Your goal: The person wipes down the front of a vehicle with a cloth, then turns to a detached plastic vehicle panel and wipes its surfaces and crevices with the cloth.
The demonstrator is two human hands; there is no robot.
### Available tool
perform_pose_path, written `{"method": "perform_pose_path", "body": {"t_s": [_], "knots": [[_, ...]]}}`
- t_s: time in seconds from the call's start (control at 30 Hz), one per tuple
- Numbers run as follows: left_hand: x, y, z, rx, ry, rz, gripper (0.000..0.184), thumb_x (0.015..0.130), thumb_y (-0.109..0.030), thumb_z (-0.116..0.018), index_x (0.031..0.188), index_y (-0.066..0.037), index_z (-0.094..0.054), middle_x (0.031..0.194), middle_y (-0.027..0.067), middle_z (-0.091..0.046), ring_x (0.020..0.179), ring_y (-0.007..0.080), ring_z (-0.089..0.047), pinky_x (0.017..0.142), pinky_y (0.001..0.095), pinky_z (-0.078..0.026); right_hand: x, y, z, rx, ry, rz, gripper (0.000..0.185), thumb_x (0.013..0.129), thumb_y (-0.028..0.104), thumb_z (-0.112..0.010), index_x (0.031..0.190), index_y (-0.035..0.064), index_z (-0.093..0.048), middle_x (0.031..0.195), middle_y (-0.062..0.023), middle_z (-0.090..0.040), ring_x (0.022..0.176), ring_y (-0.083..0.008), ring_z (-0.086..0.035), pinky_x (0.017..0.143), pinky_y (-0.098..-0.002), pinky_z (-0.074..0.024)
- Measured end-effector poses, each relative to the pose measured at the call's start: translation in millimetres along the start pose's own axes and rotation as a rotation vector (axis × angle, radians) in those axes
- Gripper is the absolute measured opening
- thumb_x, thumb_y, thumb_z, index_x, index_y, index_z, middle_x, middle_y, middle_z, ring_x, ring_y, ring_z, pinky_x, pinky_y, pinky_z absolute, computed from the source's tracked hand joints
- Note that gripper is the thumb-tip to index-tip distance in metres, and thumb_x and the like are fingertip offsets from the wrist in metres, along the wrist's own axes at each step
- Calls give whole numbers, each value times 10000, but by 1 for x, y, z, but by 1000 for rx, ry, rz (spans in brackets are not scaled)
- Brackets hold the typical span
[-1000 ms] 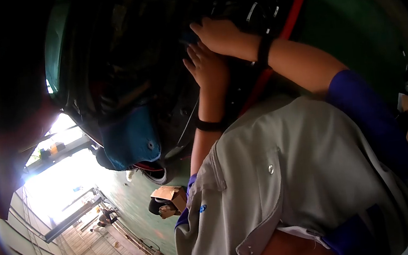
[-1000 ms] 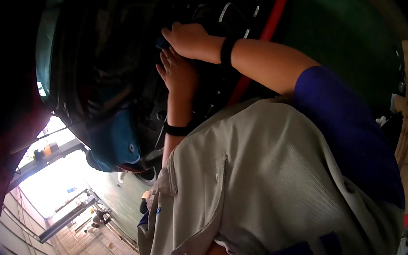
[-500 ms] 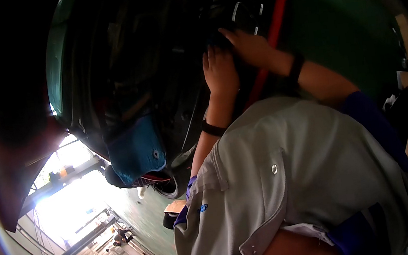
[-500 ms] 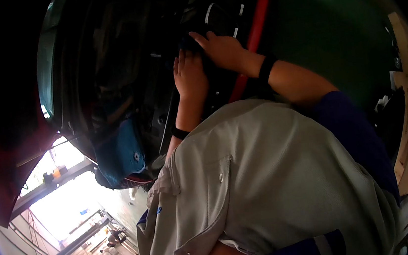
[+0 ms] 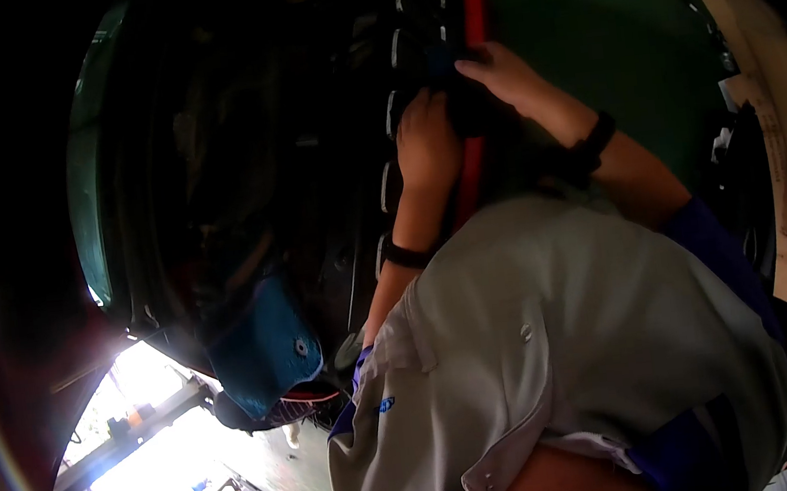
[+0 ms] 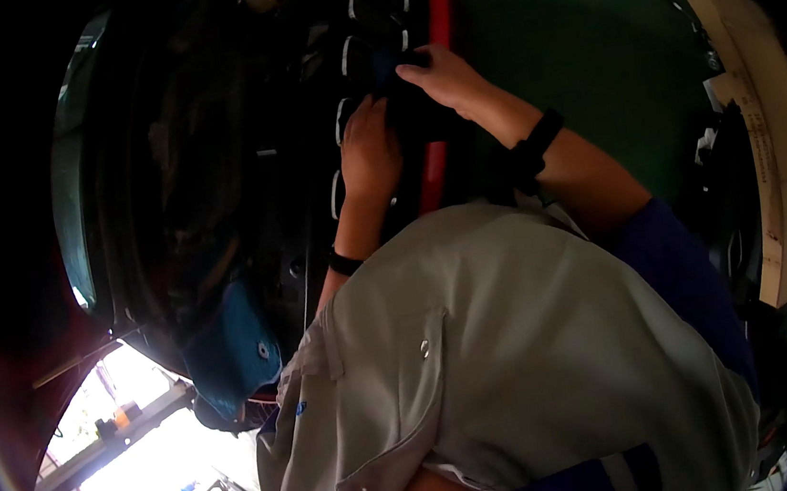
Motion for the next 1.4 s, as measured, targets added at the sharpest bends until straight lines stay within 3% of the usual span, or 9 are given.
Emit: {"method": "perform_pose_path", "body": {"t_s": [0.17, 0.33, 0.4, 0.47, 0.53, 0.57, 0.7, 0.83, 1.4], "knots": [[-16, -8, -8, -309, -54, -55, 770, 719, -72, -745, 1374, -20, -344, 1242, 262, -531, 1169, 410, -517, 975, 437, -431, -27, 28, -6, 321, 167, -167, 588, 836, 315, -686, 1261, -51, -509, 1117, -175, -621, 993, -245, -610, 850, -352, -489], [-15, 2, -15, -1179, 151, 522, 574, 791, 50, -582, 1338, -1, -418, 1161, 134, -601, 1078, 220, -568, 900, 340, -466, -55, 51, -14, 335, 257, 35, 677, 869, 281, -669, 1397, -13, -364, 1155, -144, -611, 1062, -212, -577, 916, -322, -442], [-21, 9, -11, -1400, 161, 444, 462, 848, 45, -473, 1307, -5, -477, 1192, 126, -608, 1089, 246, -583, 910, 359, -467, -56, 58, -7, 389, 310, 128, 701, 894, 250, -645, 1439, 2, -282, 1166, -131, -605, 1078, -184, -566, 906, -313, -445], [-30, 17, -10, -1627, 226, 431, 372, 965, -148, -442, 1301, 1, -498, 1282, 141, -571, 1166, 297, -552, 1012, 405, -415, -60, 60, -4, 450, 214, 173, 602, 903, 209, -622, 1396, 1, -346, 1137, -96, -616, 1034, -155, -573, 841, -286, -470], [-28, 1, -1, -2109, 194, 859, 407, 1008, -271, -422, 1300, 1, -503, 1311, 153, -551, 1205, 322, -526, 1062, 432, -379, -50, 34, 2, 280, 31, 135, 491, 887, 166, -615, 1312, -11, -447, 1086, -93, -635, 938, -157, -606, 791, -282, -490], [-32, 10, -2, -2134, 304, 823, 514, 1012, -407, -383, 1321, -11, -487, 1321, 153, -539, 1242, 308, -493, 1104, 443, -333, -45, 17, 2, 165, -99, 174, 349, 868, 151, -619, 1170, -11, -557, 997, -98, -653, 848, -158, -624, 752, -286, -502], [-50, 12, 8, -2138, 334, 800, 507, 1020, -403, -365, 1327, -14, -475, 1301, 143, -549, 1233, 284, -497, 1086, 430, -353, -88, 29, -3, -135, 2, 299, 246, 854, 205, -653, 990, 3, -620, 891, -100, -650, 812, -154, -624, 726, -300, -498], [-59, 6, 6, -1848, 346, 741, 498, 1024, -396, -358, 1336, -21, -457, 1275, 123, -553, 1211, 255, -507, 1061, 413, -379, -113, 34, -19, -323, 98, 588, 364, 788, 245, -744, 1007, 0, -588, 926, -173, -629, 893, -355, -605, 802, -422, -475], [-18, -177, -44, -1595, 533, 631, 361, 872, -104, -480, 1189, 42, -569, 1124, 108, -626, 1054, 204, -583, 904, 324, -456, -181, 15, 170, -444, -51, 406, 339, 814, 27, -548, 1147, -6, -492, 976, -232, -625, 955, -411, -586, 779, -466, -468]]}}
Point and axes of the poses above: each hand's wrist, its own x-axis towards the middle knuckle, its own z-axis out of the back of the hand, y = z × x, the point moved 2 cm from there along x, towards the middle knuckle
